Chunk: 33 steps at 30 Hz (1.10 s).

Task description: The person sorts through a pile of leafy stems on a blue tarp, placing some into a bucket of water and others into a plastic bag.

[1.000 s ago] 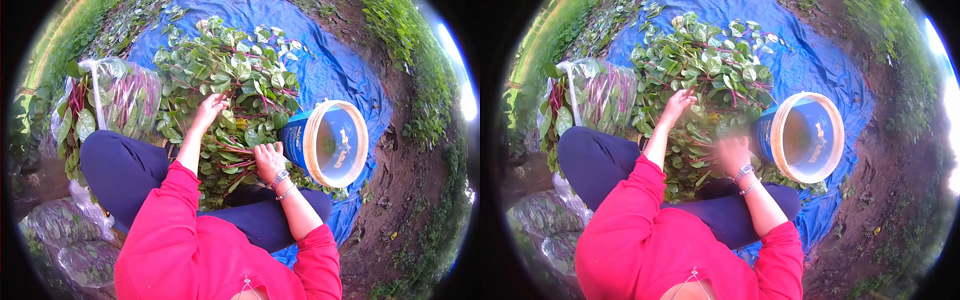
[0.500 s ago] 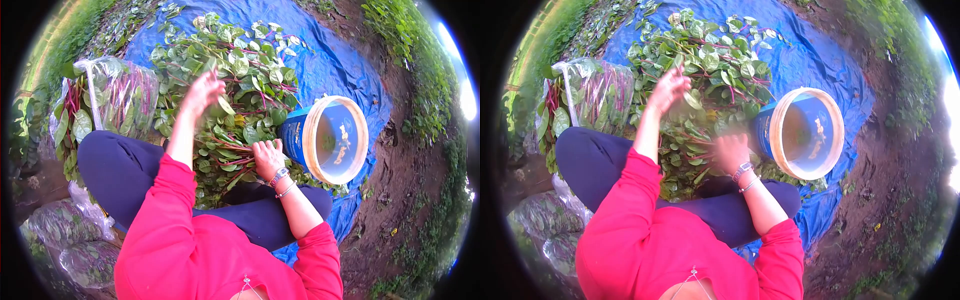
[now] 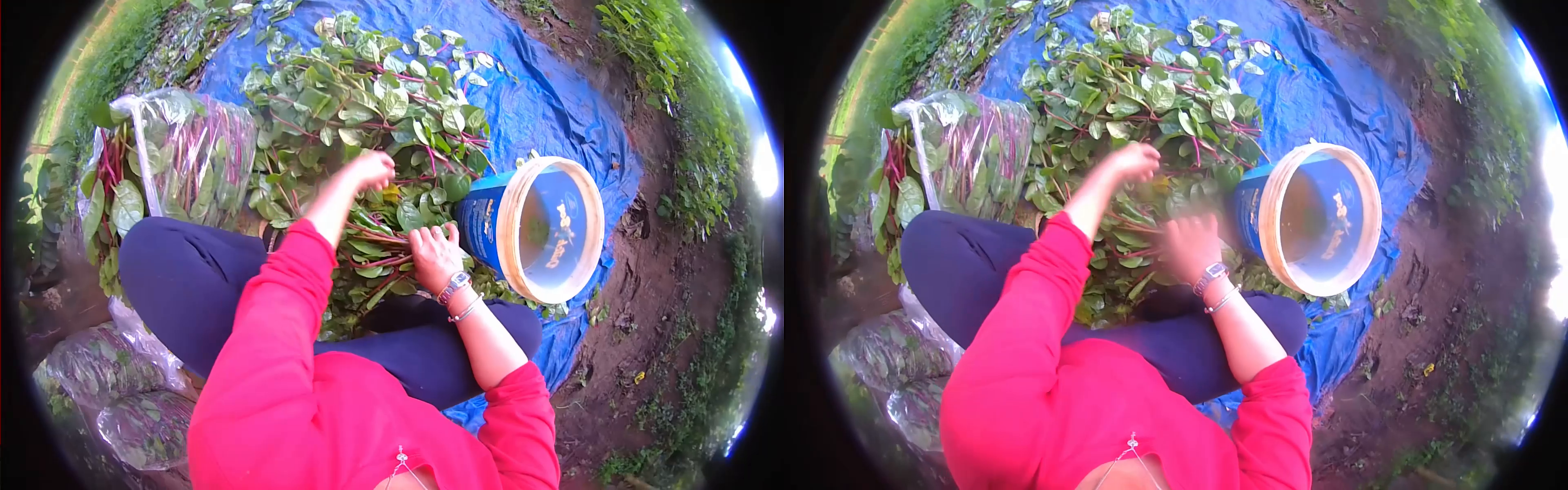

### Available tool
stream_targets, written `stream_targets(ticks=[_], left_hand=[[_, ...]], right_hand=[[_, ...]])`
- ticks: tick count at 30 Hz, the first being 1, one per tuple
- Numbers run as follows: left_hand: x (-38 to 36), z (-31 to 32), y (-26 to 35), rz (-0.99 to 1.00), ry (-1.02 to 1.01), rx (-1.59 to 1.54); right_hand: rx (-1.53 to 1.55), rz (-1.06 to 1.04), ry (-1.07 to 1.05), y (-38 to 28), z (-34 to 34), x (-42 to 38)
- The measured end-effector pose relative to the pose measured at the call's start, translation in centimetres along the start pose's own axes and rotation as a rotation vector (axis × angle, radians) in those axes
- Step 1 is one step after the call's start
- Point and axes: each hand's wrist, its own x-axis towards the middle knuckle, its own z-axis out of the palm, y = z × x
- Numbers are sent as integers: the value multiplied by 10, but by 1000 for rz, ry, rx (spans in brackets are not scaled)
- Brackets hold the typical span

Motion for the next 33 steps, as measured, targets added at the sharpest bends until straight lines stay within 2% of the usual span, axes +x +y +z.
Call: stream_targets(ticks=[2, 5, 8, 9, 10, 12, 13, 14, 16, 17, 18, 20, 22, 24, 26, 27, 28, 30, 31, 32, 33], left_hand=[[0, 50, -13, -78, 447, 442], [14, 59, -25, -171, 551, 546], [12, 48, -32, -96, 629, 608], [13, 49, -38, -39, 768, 565], [16, 47, -43, -36, 767, 575], [17, 42, -49, 175, 781, 119], [16, 44, -47, 227, 850, -17], [12, 46, -47, 225, 848, -15], [-3, 50, -39, 326, 541, -443], [-18, 55, -33, 278, 389, -549], [-31, 58, -35, 313, 196, -569], [-39, 49, -37, 330, -226, -366], [-39, 40, -35, 312, -564, -230], [-50, 34, -25, 288, -550, -116], [-43, 31, -31, 343, -618, -59], [-36, 33, -33, 313, -652, 3], [-31, 34, -31, 286, -684, 74], [-30, 36, -19, 162, -692, 86], [-26, 41, -9, 99, -573, 55], [-22, 45, -2, 31, -451, 15], [0, 50, -10, 199, -202, 212]], right_hand=[[-19, 13, -33, 1, 0, -2], [-14, 27, -37, 6, 7, -8], [-16, 27, -14, 7, 7, -8], [-9, 33, -7, 6, 6, -7], [-12, 30, -10, 6, 4, -6], [-11, 26, -13, 5, 3, -5], [-9, 18, -4, 5, 4, -4], [-7, 11, 4, 5, 4, -5], [-6, 16, 17, 5, 5, -5], [-8, 18, 32, 4, 5, -5], [-8, 19, 32, 4, 6, -5], [-55, 26, 44, 3, 6, -6], [-60, 29, 55, 1, 3, -5], [-70, 39, 75, 0, 3, -5], [-96, -24, 291, 5, 12, -3], [-104, -12, 244, 6, 16, -4], [-48, 59, 12, 6, 16, -4], [-37, 76, -68, 8, 19, -4], [-66, 85, 20, 7, 25, -8], [-41, 80, -21, 8, 23, -9], [-32, 94, -35, 7, 19, -8]])
